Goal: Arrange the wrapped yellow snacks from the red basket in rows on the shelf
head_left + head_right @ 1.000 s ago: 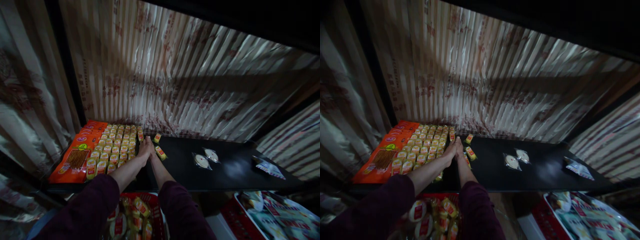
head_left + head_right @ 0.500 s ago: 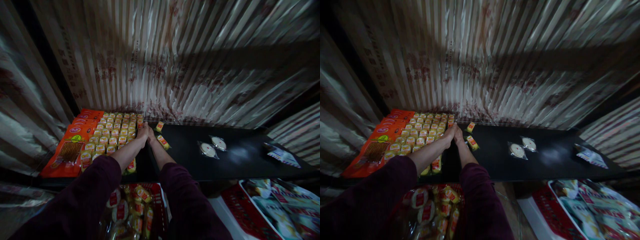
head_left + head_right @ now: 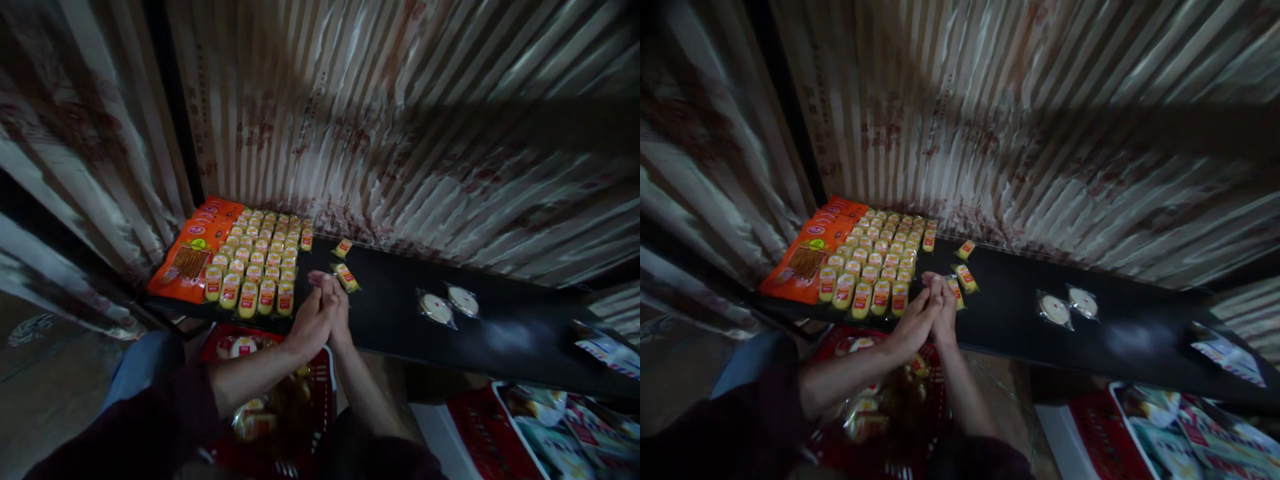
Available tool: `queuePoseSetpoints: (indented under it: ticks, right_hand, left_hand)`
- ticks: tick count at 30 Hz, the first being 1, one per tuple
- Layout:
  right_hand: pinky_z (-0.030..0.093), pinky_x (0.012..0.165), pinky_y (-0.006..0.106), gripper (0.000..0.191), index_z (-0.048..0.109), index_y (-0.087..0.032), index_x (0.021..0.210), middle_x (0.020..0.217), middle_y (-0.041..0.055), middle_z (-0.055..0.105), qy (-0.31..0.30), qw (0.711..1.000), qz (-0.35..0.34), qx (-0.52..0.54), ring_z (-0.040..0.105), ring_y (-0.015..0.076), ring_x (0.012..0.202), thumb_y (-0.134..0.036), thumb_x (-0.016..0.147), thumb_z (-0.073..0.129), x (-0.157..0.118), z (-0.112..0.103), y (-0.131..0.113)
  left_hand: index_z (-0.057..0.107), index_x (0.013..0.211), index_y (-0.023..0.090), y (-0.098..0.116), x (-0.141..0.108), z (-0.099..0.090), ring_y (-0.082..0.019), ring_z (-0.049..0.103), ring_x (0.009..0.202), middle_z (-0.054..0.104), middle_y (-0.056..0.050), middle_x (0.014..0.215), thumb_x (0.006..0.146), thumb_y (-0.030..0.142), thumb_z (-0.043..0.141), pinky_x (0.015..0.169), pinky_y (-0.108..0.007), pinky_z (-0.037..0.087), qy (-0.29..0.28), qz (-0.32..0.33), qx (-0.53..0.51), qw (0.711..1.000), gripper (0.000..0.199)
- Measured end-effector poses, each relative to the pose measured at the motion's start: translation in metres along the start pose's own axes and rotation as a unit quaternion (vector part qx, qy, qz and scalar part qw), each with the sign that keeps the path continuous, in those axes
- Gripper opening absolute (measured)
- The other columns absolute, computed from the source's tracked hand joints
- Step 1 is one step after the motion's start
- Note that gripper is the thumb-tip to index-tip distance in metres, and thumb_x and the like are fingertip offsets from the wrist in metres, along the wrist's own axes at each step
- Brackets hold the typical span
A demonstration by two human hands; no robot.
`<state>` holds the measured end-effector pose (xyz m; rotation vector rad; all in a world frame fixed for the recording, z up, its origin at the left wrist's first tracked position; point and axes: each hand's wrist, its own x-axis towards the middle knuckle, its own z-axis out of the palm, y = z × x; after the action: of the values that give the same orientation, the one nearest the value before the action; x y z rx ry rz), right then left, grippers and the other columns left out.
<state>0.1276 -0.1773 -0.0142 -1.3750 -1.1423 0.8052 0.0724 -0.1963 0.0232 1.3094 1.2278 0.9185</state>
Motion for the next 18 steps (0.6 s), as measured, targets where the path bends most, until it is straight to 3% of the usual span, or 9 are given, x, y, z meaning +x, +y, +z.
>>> queuePoseSetpoints:
  ticks: [2,4,6,7,9,11,15,18]
  right_hand:
    - [0.049,0.083,0.036,0.031,0.064,-0.021,0.086,0.092,0.0069,0.068,-0.047,0.998,0.041,-0.006,0.063,0.0215,0.088,-0.044,0.085,0.043,-0.043,-0.002,0.008]
    - [0.049,0.083,0.037,0.032,0.064,-0.021,0.087,0.091,0.0063,0.069,-0.104,0.99,0.088,-0.04,0.063,0.0215,0.087,-0.044,0.084,0.042,-0.082,-0.003,0.029]
    - [0.045,0.091,0.039,0.029,0.066,-0.022,0.091,0.099,0.0061,0.068,-0.168,0.967,0.117,-0.151,0.061,0.0233,0.096,-0.038,0.083,0.043,-0.114,-0.002,0.058]
    - [0.041,0.097,0.041,0.028,0.066,-0.022,0.096,0.106,0.0074,0.066,-0.174,0.951,0.12,-0.226,0.058,0.0248,0.105,-0.032,0.08,0.045,-0.127,-0.002,0.073]
    - [0.029,0.107,0.042,0.037,0.063,-0.02,0.11,0.126,0.0099,0.056,-0.148,0.918,0.104,-0.353,0.04,0.0278,0.127,-0.026,0.076,0.049,-0.146,0.0,0.098]
    - [0.02,0.111,0.045,0.045,0.055,-0.021,0.122,0.136,0.0075,0.047,-0.145,0.893,0.096,-0.414,0.029,0.0274,0.135,-0.027,0.078,0.048,-0.157,0.002,0.115]
    - [0.024,0.11,0.036,0.045,0.049,-0.017,0.128,0.137,0.008,0.046,-0.177,0.872,0.146,-0.433,0.033,0.022,0.133,-0.028,0.087,0.035,-0.166,-0.002,0.133]
    - [0.027,0.108,0.035,0.044,0.049,-0.014,0.128,0.138,0.0107,0.045,-0.172,0.85,0.159,-0.472,0.035,0.0218,0.132,-0.029,0.089,0.034,-0.169,-0.009,0.141]
  left_hand:
    - [0.059,0.11,0.019,-0.031,-0.042,-0.024,-0.023,0.059,0.103,0.065,-0.008,0.105,0.086,0.04,0.034,0.091,-0.035,0.046,-0.035,-0.003,0.012,0.999,0.041]
    - [0.061,0.105,0.019,-0.07,-0.078,-0.053,-0.019,0.06,0.101,0.065,-0.008,0.108,0.089,0.037,0.025,0.092,-0.033,0.046,-0.079,0.004,0.064,0.995,0.043]
    - [0.061,0.105,0.018,-0.109,-0.102,-0.08,-0.019,0.054,0.112,0.06,-0.009,0.12,0.088,0.031,0.029,0.1,-0.033,0.039,-0.107,0.039,0.186,0.976,0.039]
    - [0.062,0.106,0.018,-0.128,-0.11,-0.093,-0.021,0.048,0.12,0.055,-0.009,0.127,0.086,0.027,0.034,0.105,-0.035,0.034,-0.086,0.055,0.258,0.961,0.036]
    - [0.055,0.12,0.015,-0.16,-0.118,-0.115,-0.024,0.035,0.131,0.046,-0.01,0.137,0.081,0.022,0.039,0.111,-0.039,0.024,-0.061,0.067,0.373,0.923,0.042]
    - [0.047,0.129,0.011,-0.186,-0.119,-0.132,-0.029,0.024,0.137,0.042,-0.013,0.141,0.077,0.023,0.046,0.112,-0.045,0.019,-0.028,0.028,0.444,0.895,0.054]
    - [0.044,0.131,0.008,-0.224,-0.116,-0.147,-0.027,0.026,0.136,0.048,-0.013,0.136,0.082,0.02,0.035,0.112,-0.044,0.02,-0.014,-0.052,0.464,0.884,0.052]
    - [0.044,0.131,0.005,-0.24,-0.117,-0.147,-0.025,0.031,0.134,0.052,-0.014,0.132,0.082,0.017,0.031,0.111,-0.041,0.022,-0.016,-0.057,0.456,0.888,0.051]
